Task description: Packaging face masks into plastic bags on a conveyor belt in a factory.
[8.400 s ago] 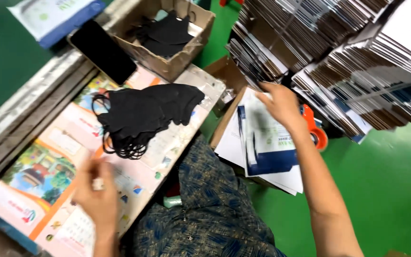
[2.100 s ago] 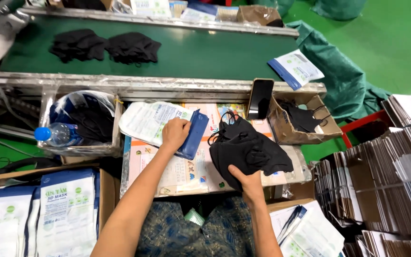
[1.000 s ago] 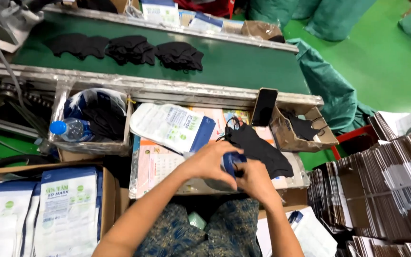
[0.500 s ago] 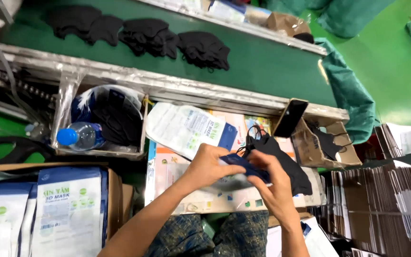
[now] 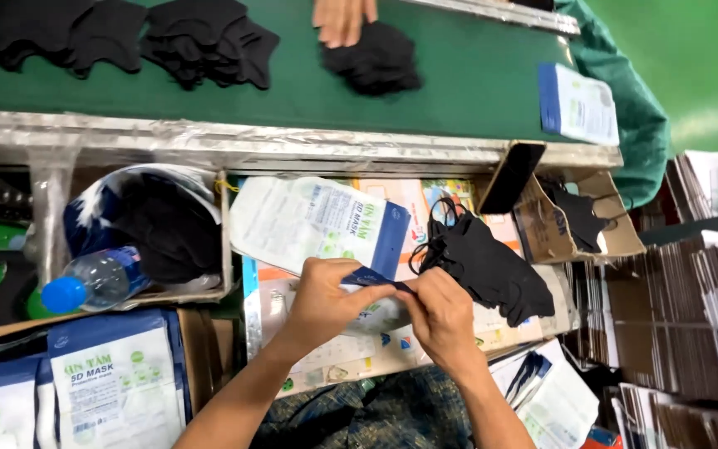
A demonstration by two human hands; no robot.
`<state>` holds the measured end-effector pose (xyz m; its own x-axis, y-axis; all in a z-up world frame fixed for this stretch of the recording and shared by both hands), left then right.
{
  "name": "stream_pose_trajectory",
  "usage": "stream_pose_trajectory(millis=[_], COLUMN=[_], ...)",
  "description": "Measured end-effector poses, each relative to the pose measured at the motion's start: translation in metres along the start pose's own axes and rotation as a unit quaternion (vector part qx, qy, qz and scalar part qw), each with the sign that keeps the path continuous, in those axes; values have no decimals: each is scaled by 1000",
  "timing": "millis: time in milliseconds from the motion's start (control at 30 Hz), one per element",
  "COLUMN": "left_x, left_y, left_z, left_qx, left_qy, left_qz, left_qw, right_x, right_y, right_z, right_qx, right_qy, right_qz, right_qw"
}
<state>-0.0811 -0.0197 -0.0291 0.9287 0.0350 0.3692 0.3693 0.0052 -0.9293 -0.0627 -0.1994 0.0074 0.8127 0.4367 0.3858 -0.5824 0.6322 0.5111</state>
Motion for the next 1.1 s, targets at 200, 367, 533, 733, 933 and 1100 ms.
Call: stream_pose_trajectory(millis=[200,367,533,733,933,1100], left_x=[1,1,2,35,112,200], left_y=[-1,11,-10,7,17,44], left_z=[-22,-56,-95,-88,-49,68], left_qx=[21,13,107,35,168,552], left_qy=[2,33,-29,5,-39,-136], left_qz=[-2,25,-70,97,-159,-105], left_qw=[1000,999,991,995,972,816], right_x=[-11,-22,-34,-36,3,95], right_y=[-18,-40,-62,-97,-150,-286], right_z=[12,34,55,91,76,56], right_qx=[32,98,60,37,101,423], right_qy=[0,20,-27,-24,-97,-87], right_qz=[-39,-18,-10,-27,-156,-253], right_qw=[999,995,998,999,978,866])
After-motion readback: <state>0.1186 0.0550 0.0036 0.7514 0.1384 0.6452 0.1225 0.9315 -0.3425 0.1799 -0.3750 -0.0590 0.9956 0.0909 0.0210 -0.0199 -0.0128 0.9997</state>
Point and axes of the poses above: each hand's wrist, its own x-axis towards the middle knuckle, its own z-axis out of the back of the hand, y = z × x, the point moved 3 cm from there along x, towards the middle knuckle, and after that the axes turned 11 degrees about -z, right-handed, at the moved point
